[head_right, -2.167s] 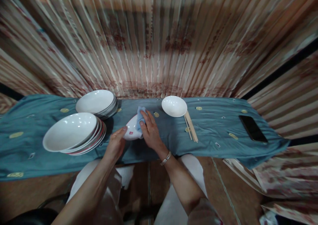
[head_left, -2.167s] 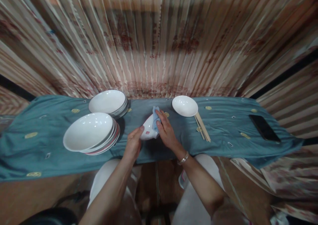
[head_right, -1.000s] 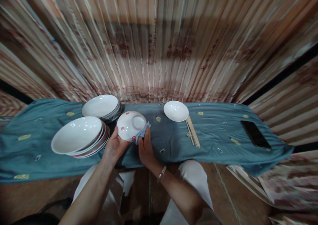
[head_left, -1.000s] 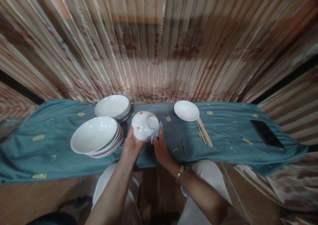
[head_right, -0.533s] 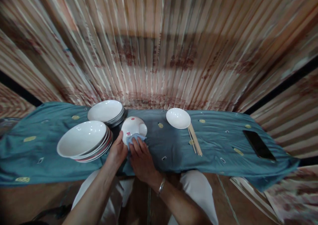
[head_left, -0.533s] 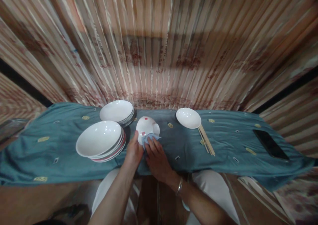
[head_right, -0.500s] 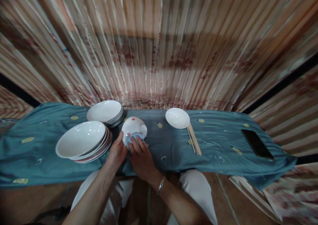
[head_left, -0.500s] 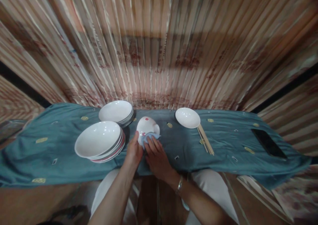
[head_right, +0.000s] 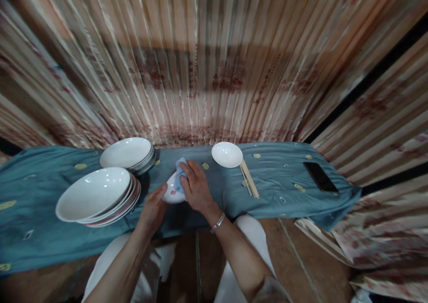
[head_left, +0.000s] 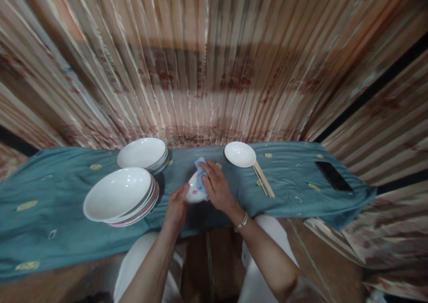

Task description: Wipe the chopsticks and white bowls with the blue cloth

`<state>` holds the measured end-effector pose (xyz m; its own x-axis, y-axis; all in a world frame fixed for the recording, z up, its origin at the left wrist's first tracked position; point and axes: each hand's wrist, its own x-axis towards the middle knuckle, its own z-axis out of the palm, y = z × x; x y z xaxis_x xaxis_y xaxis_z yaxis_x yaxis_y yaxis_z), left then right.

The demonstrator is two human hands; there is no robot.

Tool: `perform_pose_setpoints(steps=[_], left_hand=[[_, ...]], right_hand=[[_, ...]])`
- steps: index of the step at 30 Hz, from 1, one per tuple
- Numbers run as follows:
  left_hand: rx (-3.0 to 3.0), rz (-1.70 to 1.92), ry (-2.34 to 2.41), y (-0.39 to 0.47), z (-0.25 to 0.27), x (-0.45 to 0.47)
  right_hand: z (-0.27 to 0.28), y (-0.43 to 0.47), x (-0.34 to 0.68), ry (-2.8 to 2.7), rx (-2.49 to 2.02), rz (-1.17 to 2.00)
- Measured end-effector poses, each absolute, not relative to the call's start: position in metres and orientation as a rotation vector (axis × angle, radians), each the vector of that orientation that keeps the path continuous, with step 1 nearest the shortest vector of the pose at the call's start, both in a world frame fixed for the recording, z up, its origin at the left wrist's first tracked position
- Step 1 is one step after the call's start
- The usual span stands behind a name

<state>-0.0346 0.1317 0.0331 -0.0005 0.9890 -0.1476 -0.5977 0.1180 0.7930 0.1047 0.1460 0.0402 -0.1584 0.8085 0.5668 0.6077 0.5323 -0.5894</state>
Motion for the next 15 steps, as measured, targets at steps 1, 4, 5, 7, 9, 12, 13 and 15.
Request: perform_pose_setpoints(steps=[1, 4, 5, 7, 9, 12, 13, 15], left_hand=[[0.597, 1.374, 0.811, 0.131, 0.033, -0.035], [0.533, 1.369, 0.798, 0.130, 0.033, -0.038], [0.509, 1.370, 0.782, 0.130, 0.033, -0.039], [0.451, 1.369, 0.724, 0.131, 0.036, -0.042], [0.371, 1.349, 0.662, 0.132, 0.040, -0.043], [0.235, 1.314, 0.626, 0.134, 0.049, -0.043], [0.206, 1.309, 0.626, 0.134, 0.053, -0.042], [0.172, 1.310, 0.632, 0.134, 0.058, -0.042]], right_hand=[[0.039, 0.151, 0.109, -1.783, -1.167, 0.365], [0.033, 0.166, 0.118, -1.519, -1.168, 0.651], [0.030, 0.170, 0.120, -1.423, -1.167, 0.741], [0.025, 0.176, 0.121, -1.254, -1.164, 0.872], [0.021, 0.178, 0.119, -1.132, -1.157, 0.939], [0.014, 0.174, 0.109, -0.999, -1.108, 1.020], [0.012, 0.171, 0.105, -0.960, -1.083, 1.042], [0.010, 0.163, 0.098, -0.943, -1.037, 1.048]])
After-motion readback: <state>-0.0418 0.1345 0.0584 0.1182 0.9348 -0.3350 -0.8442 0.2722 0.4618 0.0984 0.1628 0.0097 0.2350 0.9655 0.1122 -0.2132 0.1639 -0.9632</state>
